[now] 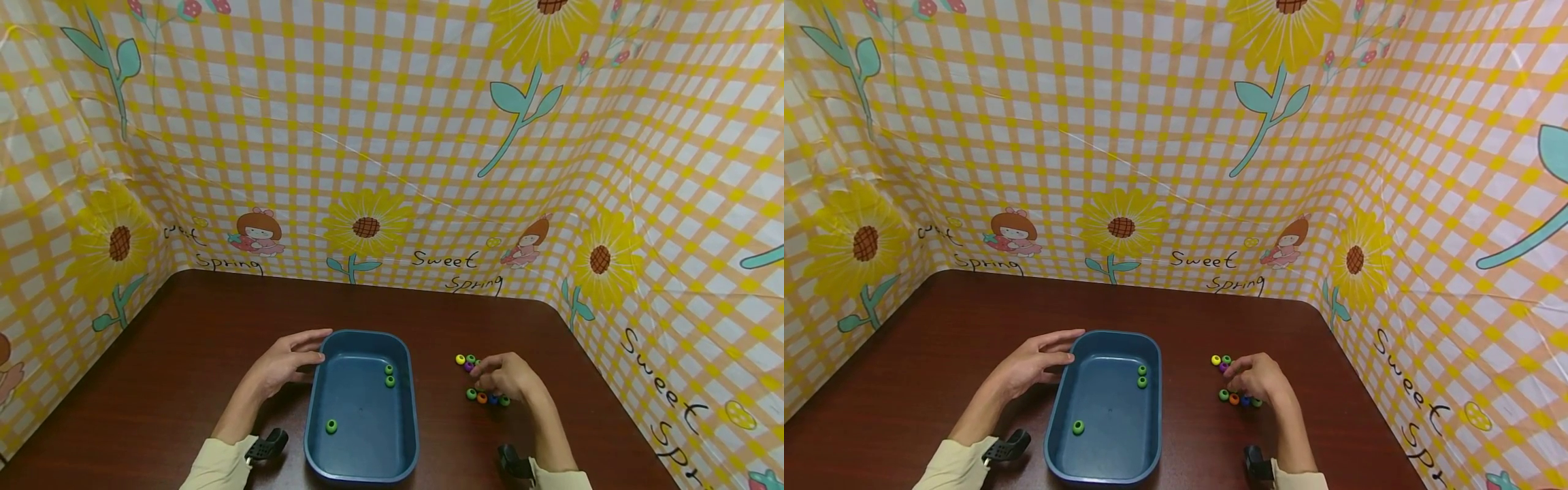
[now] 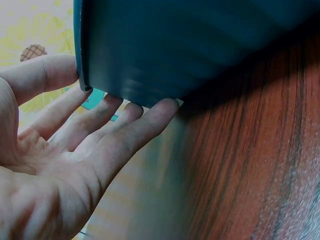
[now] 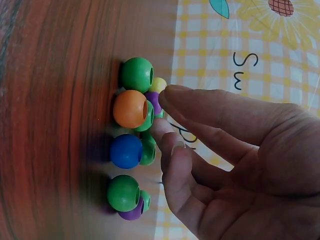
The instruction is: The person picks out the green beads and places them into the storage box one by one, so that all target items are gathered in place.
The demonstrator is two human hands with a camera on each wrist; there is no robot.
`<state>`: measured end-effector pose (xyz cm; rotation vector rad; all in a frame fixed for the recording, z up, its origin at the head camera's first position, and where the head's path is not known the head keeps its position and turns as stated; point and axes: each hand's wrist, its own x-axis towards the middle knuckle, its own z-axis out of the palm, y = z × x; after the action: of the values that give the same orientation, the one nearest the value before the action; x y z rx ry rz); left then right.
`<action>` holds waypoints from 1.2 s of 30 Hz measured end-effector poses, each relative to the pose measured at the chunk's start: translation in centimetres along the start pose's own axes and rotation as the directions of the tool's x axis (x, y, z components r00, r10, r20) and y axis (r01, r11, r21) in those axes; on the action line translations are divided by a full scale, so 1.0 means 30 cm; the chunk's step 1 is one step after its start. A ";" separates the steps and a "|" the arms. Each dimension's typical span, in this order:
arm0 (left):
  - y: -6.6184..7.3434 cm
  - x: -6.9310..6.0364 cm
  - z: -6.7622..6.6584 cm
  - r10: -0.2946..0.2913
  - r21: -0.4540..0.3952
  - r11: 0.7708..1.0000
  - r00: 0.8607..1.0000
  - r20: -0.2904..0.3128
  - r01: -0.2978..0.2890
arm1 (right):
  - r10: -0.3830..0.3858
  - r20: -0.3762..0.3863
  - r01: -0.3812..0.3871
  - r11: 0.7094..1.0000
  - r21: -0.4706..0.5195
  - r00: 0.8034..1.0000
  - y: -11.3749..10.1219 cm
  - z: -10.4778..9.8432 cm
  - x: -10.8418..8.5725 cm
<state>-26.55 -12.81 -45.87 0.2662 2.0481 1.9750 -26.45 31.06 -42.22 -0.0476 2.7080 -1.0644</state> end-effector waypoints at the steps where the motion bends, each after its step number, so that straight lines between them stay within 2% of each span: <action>1: 0.000 0.000 0.000 0.000 0.000 1.000 1.000 0.001 0.000 | 0.004 0.002 -0.004 1.000 0.002 1.000 0.001 0.000 0.001; 24: -0.001 -0.002 0.000 0.003 0.005 1.000 1.000 0.000 -0.003 | 0.049 0.002 -0.049 0.997 -0.060 0.999 0.004 0.021 0.009; 30: 0.002 -0.003 0.002 -0.004 0.008 1.000 1.000 -0.009 0.004 | 0.071 -0.018 -0.072 0.995 -0.065 0.997 -0.003 0.023 0.010; 36: 0.003 -0.003 0.001 -0.003 0.007 1.000 1.000 -0.009 0.003 | 0.043 -0.037 -0.046 0.996 -0.082 0.998 -0.015 0.026 0.005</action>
<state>-26.46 -12.79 -45.79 0.2561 2.0601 1.9709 -26.46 30.18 -42.52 0.0180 2.7703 -0.9487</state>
